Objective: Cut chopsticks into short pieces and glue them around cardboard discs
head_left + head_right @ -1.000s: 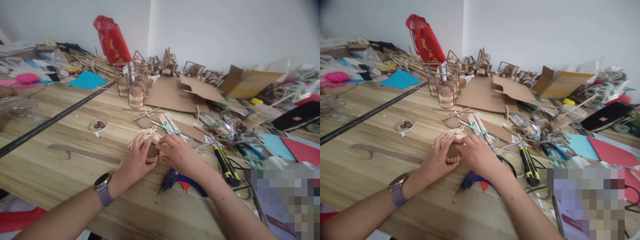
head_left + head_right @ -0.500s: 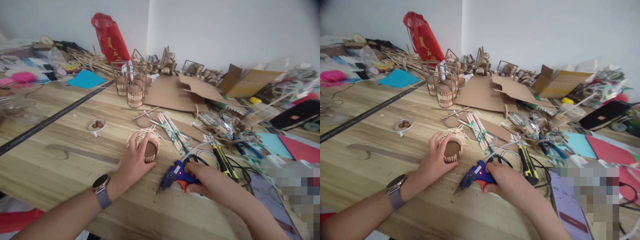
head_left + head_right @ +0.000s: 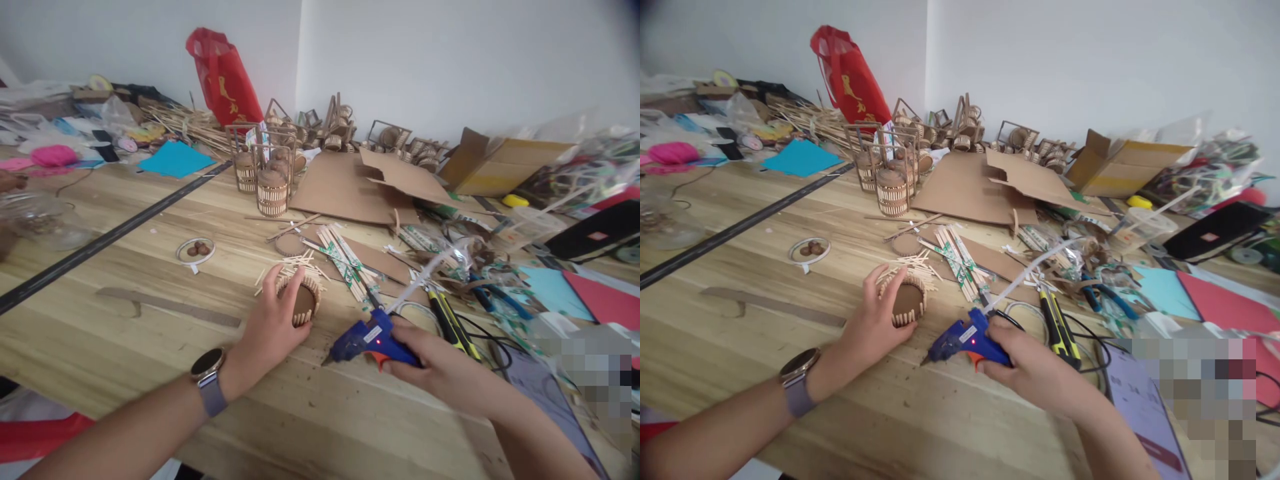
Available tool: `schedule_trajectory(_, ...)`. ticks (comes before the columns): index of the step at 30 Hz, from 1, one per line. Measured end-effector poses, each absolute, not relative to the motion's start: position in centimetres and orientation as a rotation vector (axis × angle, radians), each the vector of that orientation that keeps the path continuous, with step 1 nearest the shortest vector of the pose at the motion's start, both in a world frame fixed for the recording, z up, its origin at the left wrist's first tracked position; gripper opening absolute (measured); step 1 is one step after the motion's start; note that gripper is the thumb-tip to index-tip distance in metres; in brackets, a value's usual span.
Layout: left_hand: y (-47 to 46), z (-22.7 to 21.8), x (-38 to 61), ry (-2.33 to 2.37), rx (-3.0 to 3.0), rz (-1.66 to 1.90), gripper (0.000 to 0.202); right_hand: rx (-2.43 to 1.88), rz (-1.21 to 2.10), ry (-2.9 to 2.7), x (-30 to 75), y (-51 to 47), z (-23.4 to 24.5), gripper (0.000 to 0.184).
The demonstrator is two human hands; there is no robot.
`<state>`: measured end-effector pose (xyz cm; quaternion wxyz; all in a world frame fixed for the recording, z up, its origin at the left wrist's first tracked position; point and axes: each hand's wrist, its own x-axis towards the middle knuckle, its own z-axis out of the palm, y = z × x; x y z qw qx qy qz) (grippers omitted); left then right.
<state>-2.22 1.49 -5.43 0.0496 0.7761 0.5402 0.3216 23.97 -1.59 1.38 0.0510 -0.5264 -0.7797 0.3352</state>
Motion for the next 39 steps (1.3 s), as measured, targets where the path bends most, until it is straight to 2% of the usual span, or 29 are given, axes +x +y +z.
schedule_trajectory(4, 1.5, -5.4, -2.3, 1.644, 2.362, 0.983, 0.092, -1.626, 0.915, -2.041, 24.3, -1.5, 0.7, 0.021)
schedule_trajectory(9, 1.5, -5.4, -2.2, 1.637, 2.346, 0.982, 0.092, -1.563, 1.027, -1.805, 23.0, -1.3, -0.2, 0.028)
schedule_trajectory(13, 1.5, -5.4, -2.2, 1.641, 2.338, 0.973, 0.092, -1.481, 1.07, -1.852, 21.7, -1.5, -0.7, 0.032)
schedule_trajectory(23, 1.5, -5.4, -2.4, 1.637, 2.336, 0.967, 0.092, -1.514, 0.862, -2.026, 20.6, -1.5, -2.5, 0.032)
schedule_trajectory(39, 1.5, -5.4, -2.3, 1.648, 2.327, 0.954, 0.092, -1.475, 0.758, -2.106, 20.3, -1.5, -3.2, 0.028)
